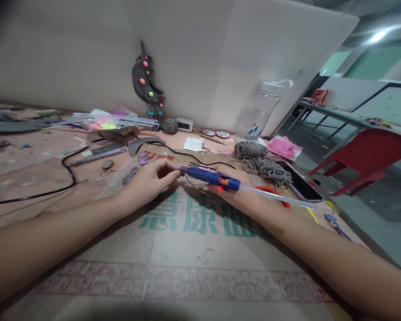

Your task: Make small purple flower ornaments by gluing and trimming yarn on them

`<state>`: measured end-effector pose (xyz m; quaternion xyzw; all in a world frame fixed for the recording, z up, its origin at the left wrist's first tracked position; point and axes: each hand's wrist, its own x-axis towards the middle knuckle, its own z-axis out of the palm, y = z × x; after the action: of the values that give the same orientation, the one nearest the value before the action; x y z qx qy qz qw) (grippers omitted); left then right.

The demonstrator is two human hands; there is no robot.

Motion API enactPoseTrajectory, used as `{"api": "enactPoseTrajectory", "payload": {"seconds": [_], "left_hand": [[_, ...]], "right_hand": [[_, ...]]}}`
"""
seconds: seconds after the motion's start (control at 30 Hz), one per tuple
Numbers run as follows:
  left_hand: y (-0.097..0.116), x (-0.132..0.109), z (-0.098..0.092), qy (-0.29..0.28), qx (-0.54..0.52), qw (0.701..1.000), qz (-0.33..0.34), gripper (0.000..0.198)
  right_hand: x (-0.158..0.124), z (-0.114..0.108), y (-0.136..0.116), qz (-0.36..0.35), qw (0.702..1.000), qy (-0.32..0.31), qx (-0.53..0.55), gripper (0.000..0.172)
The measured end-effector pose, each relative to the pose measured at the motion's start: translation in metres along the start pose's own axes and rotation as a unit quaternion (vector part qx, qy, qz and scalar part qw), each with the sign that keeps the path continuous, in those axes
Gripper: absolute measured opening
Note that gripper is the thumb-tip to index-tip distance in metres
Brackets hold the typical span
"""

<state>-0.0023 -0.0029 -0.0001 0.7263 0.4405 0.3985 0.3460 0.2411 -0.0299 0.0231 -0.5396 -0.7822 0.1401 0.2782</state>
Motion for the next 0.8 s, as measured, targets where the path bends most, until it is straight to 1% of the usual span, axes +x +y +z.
{"api": "enactPoseTrajectory", "payload": {"seconds": [0.47,0.63,0.8], "left_hand": [[-0.0004,-0.0007,0.0003,-0.002,0.002,1.0,-0.008,0.015],[-0.0006,-0.0008,-0.0001,-0.002,0.002,1.0,-0.009,0.015],[-0.0002,0.0004,-0.0009,-0.001,0.008,1.0,-0.006,0.015]], "right_hand": [[-0.0004,0.0007,0.0001,-0.014,0.999,0.029,0.002,0.024],[-0.0004,0.0017,0.003,-0.017,0.999,0.029,0.015,0.028],[-0.0007,0.0019,0.0051,-0.017,0.999,0.033,0.009,0.029]]}}
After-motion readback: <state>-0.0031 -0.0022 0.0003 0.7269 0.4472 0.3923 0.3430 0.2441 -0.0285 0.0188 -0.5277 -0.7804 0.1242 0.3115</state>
